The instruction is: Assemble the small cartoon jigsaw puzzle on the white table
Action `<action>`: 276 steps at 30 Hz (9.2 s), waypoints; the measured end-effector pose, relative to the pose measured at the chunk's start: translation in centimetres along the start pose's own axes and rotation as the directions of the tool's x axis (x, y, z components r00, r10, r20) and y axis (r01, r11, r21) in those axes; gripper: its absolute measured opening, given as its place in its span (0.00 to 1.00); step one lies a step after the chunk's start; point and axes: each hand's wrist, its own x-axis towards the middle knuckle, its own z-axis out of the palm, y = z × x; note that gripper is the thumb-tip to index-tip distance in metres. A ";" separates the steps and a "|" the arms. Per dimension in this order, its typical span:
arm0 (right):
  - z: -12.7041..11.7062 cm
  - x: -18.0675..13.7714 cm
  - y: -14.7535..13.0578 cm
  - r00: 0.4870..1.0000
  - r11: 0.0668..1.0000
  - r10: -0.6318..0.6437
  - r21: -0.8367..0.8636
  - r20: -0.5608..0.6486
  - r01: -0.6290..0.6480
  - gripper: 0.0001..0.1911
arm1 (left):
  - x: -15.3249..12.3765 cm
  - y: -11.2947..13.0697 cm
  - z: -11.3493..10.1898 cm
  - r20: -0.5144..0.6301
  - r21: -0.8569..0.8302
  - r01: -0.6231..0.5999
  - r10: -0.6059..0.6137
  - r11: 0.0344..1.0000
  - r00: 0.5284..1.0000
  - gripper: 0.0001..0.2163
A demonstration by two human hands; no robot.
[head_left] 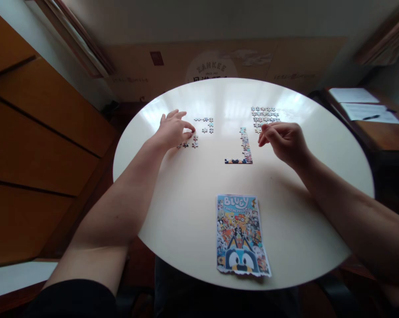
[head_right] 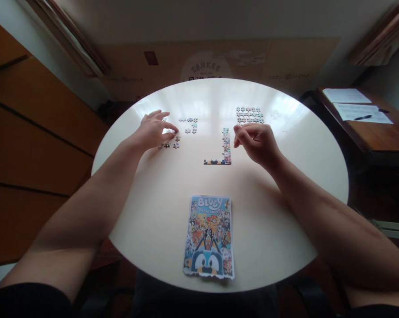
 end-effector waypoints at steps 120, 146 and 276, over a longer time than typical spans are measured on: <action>2.7 -0.5 -1.0 0.810 0.926 -0.287 -0.068 0.512 0.371 0.09 | -3.8 11.0 -1.6 0.290 -0.383 -0.082 0.204 0.920 0.935 0.09; 2.8 -0.5 -1.1 0.794 0.920 -0.319 -0.032 0.517 0.390 0.07 | -3.4 10.5 -1.3 0.262 -0.387 0.052 0.055 0.920 0.963 0.15; 1.1 0.1 0.1 0.998 0.996 -0.039 -0.078 0.040 0.042 0.10 | -2.6 2.9 -4.0 -0.746 -0.402 -0.034 -0.305 0.915 0.592 0.09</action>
